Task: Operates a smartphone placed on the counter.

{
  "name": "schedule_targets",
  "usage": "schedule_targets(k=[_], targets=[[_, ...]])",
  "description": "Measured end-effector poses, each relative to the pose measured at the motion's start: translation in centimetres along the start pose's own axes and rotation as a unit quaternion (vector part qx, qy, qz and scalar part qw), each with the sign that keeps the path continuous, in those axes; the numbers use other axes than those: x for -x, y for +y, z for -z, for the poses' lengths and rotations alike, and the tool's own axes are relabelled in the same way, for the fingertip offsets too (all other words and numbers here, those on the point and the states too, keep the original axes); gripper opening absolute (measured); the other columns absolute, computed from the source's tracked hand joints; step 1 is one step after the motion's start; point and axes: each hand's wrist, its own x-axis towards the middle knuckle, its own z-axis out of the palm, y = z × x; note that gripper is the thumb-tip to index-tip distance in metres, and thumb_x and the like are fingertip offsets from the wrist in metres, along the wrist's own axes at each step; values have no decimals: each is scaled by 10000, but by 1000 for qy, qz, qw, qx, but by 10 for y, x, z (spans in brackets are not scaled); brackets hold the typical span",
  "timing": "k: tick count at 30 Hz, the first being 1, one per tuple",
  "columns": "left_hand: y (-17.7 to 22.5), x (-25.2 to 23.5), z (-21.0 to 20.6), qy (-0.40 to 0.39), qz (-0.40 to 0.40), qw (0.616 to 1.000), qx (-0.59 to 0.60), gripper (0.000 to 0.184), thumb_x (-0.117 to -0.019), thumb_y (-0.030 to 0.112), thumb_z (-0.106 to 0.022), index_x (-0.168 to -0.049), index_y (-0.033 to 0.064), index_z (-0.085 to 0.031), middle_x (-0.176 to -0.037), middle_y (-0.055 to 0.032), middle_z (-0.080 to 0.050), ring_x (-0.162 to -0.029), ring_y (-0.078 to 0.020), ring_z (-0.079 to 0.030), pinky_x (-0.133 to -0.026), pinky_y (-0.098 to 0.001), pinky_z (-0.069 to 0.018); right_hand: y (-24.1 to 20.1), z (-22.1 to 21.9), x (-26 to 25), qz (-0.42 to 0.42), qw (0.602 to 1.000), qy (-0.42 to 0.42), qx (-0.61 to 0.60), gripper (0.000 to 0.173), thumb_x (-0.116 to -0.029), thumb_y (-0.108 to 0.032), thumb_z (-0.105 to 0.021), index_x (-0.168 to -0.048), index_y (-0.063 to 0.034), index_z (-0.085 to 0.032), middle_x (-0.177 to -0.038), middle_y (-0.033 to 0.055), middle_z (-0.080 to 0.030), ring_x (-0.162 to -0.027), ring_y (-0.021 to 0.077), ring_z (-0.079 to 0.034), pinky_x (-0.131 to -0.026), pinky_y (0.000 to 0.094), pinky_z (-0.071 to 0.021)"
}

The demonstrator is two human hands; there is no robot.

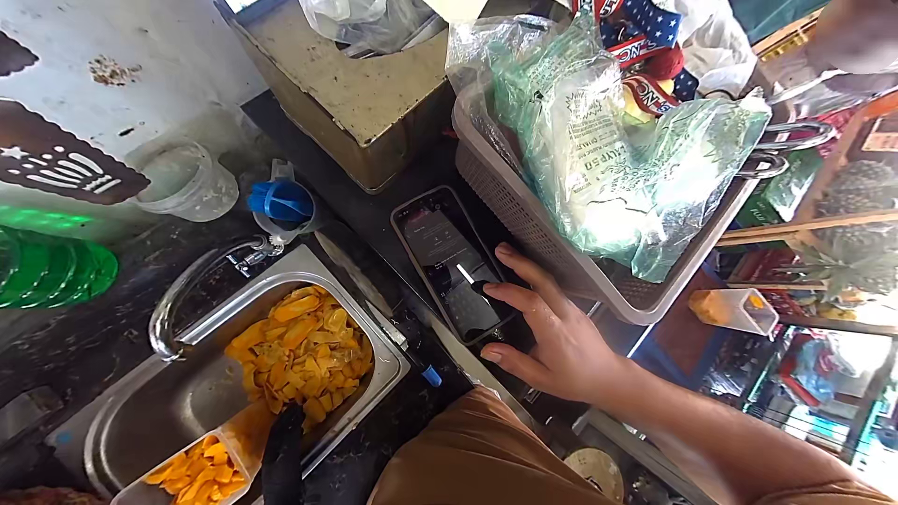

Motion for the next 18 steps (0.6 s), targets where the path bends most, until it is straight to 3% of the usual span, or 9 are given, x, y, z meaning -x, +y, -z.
schedule_targets(k=[13, 18], targets=[[-3, -4, 1, -5, 12, 1000, -9, 524, -1007, 421, -521, -1408, 89, -580, -1420, -89, -601, -1282, -200, -569, -1040, -414, -481, 1, 0, 2, 10, 1000, 5, -1, 568, -999, -563, -582, -1355, -121, -580, -1559, 203, -446, -1478, 287, -412, -1151, 428, -453], [-2, -3, -1, 2, 16, 1000, -2, 542, -1001, 425, -533, -1416, 80, -571, -1421, -94, -600, -1289, -199, -567, -1037, -413, -486, -1, -2, 1, 30, 999, -25, 24, 562, -980, -660, -531, -1404, -292, -566, -1595, 206, -395, -1524, 366, -316, -1171, 533, -412]])
